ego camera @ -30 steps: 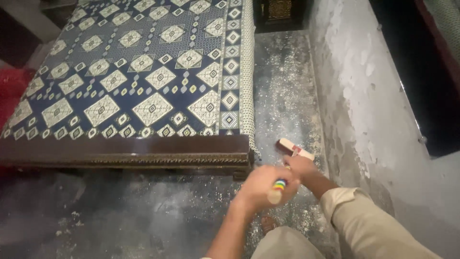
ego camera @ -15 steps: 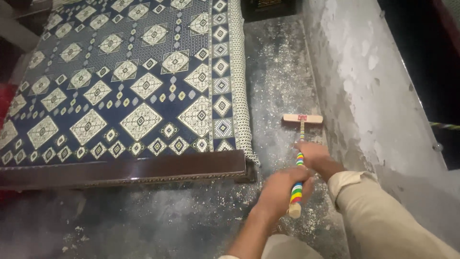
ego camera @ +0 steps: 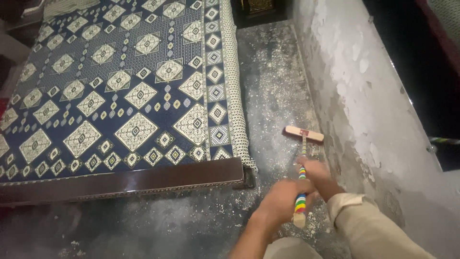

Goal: Sweeping dust and debris from the floor in a bedroom.

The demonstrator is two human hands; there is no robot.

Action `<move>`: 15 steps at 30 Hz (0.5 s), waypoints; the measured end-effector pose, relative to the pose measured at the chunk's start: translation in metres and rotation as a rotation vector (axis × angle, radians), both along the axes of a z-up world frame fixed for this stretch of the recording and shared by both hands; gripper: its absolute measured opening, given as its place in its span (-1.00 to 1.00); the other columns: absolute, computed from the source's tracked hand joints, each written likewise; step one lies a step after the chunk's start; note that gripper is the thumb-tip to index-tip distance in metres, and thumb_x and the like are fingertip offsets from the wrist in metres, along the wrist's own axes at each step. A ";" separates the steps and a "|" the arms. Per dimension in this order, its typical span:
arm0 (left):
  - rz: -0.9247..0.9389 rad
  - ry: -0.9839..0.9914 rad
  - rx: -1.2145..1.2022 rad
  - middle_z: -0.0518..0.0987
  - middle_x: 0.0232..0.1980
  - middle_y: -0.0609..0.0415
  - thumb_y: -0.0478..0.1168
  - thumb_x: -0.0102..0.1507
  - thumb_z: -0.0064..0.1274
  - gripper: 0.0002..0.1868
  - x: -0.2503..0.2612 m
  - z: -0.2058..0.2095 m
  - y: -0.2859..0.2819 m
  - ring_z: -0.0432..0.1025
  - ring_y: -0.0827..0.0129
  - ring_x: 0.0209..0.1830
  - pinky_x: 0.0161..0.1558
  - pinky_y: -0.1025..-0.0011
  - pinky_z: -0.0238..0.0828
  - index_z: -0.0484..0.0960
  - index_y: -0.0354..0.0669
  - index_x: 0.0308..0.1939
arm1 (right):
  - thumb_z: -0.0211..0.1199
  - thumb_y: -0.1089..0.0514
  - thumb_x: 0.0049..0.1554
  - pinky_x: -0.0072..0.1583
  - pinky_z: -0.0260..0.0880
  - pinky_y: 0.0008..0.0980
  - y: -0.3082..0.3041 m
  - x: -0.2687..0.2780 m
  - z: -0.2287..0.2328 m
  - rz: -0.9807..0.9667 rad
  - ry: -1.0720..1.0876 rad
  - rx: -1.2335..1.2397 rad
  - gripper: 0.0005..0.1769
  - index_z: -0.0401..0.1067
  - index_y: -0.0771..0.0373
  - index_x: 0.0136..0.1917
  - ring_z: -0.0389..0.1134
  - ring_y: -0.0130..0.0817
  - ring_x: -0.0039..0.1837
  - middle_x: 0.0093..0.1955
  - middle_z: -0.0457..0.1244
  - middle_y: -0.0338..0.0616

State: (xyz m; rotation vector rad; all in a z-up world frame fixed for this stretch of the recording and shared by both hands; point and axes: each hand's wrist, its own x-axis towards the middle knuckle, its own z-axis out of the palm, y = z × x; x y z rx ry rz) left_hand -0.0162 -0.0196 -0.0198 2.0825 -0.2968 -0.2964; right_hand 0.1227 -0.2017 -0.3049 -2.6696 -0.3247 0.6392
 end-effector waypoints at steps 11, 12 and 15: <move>-0.115 -0.093 -0.101 0.64 -0.28 -0.06 -0.06 0.29 0.16 -0.79 -0.046 -0.019 0.023 0.52 -0.04 -0.25 -0.20 0.15 0.44 0.61 -0.09 -0.28 | 0.22 -0.01 0.02 0.06 0.45 -0.03 0.003 -0.071 0.005 -0.040 -0.094 0.092 -0.63 0.50 -0.06 0.13 0.48 0.03 0.04 -0.01 0.43 0.00; -0.138 -0.025 -0.102 0.64 -0.30 -0.05 -0.05 0.29 0.16 -0.78 -0.052 -0.017 0.029 0.52 -0.01 -0.29 -0.21 0.17 0.44 0.61 -0.10 -0.30 | 0.24 -0.03 0.03 0.08 0.45 -0.02 0.007 -0.078 0.001 -0.058 -0.048 0.041 -0.65 0.51 -0.07 0.11 0.47 0.03 0.07 0.00 0.43 0.01; -0.177 -0.023 -0.130 0.64 -0.28 -0.04 -0.05 0.29 0.16 -0.78 -0.072 -0.012 0.049 0.52 0.03 -0.30 -0.19 0.22 0.45 0.62 -0.11 -0.27 | 0.27 -0.03 0.03 0.13 0.44 -0.02 0.024 -0.100 0.005 -0.081 0.013 -0.081 -0.65 0.51 -0.11 0.11 0.46 0.02 0.12 0.03 0.42 -0.02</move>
